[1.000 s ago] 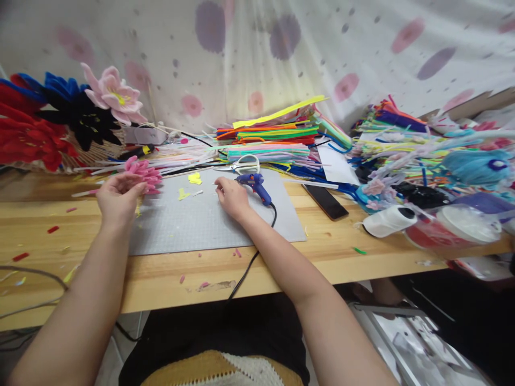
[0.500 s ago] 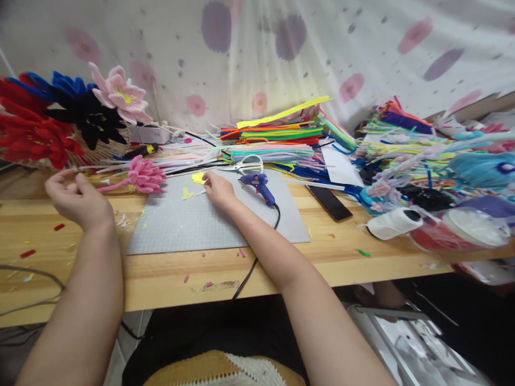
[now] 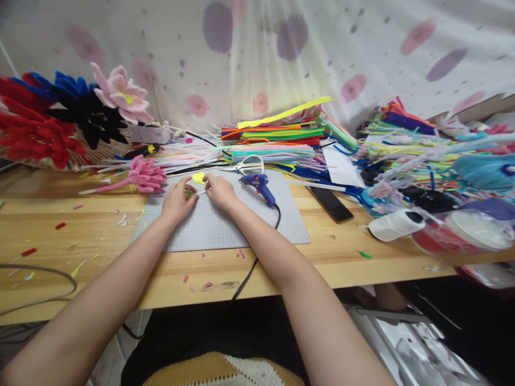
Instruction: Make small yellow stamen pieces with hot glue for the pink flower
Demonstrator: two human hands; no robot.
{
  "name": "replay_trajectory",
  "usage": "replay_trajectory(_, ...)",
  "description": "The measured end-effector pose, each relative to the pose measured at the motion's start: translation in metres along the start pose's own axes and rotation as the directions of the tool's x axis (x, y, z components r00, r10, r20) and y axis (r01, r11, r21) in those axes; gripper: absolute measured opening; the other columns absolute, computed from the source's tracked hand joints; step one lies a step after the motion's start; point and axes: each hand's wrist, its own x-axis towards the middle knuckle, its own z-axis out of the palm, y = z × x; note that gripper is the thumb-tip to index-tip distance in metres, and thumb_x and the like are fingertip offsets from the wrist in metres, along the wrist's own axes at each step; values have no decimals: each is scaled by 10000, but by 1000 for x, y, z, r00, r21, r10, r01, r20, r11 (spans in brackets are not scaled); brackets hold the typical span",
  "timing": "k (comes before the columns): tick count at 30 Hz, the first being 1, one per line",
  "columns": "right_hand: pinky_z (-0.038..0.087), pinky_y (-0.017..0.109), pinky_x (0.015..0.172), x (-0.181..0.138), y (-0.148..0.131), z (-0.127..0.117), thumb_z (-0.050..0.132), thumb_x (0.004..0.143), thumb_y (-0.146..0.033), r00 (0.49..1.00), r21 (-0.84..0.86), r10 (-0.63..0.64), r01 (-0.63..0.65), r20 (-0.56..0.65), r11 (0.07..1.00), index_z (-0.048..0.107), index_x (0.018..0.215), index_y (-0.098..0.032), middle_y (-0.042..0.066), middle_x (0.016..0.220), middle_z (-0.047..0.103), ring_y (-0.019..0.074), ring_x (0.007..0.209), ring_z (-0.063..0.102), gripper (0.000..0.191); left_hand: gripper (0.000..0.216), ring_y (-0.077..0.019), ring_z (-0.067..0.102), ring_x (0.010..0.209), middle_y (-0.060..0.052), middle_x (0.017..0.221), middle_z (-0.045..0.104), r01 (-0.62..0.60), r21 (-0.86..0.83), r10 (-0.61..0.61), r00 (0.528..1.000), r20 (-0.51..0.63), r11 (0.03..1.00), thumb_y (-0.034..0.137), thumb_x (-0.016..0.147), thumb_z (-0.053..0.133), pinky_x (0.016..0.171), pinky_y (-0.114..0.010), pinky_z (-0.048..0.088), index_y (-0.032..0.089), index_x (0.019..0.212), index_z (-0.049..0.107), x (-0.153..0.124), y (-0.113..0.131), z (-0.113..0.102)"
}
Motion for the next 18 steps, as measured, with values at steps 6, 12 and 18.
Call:
replay_trajectory(6, 390, 299, 758, -3, -2, 2, 458, 750, -80, 1000, -17, -6, 6, 2, 1000, 506, 1071, -201, 17, 857, 673, 187, 858, 550, 346, 427, -254, 530, 992, -46, 886, 666, 35, -16, -35, 999, 9, 999, 176, 748, 572, 832, -380, 398, 230, 1159, 468, 3, 1, 3)
replay_trajectory(12, 397, 293, 751, -3, -1, 0, 449, 731, -75, 999, 5, -5, 6, -32, 1000, 452, 1101, -194, 16, 843, 658, 176, 824, 562, 389, 362, -264, 529, 995, -53, 870, 666, 33, 18, -33, 999, 7, 999, 157, 747, 561, 818, -386, 394, 215, 1099, 502, 5, 2, 4)
replay_trajectory(18, 396, 295, 734, -4, 3, -10, 453, 704, -84, 998, 15, 12, -11, -64, 1000, 444, 1071, -200, 13, 844, 660, 176, 827, 564, 385, 366, -258, 523, 986, -42, 869, 671, 21, 24, -21, 1000, 4, 999, 136, 748, 517, 825, -382, 394, 203, 1108, 505, 4, 3, 3)
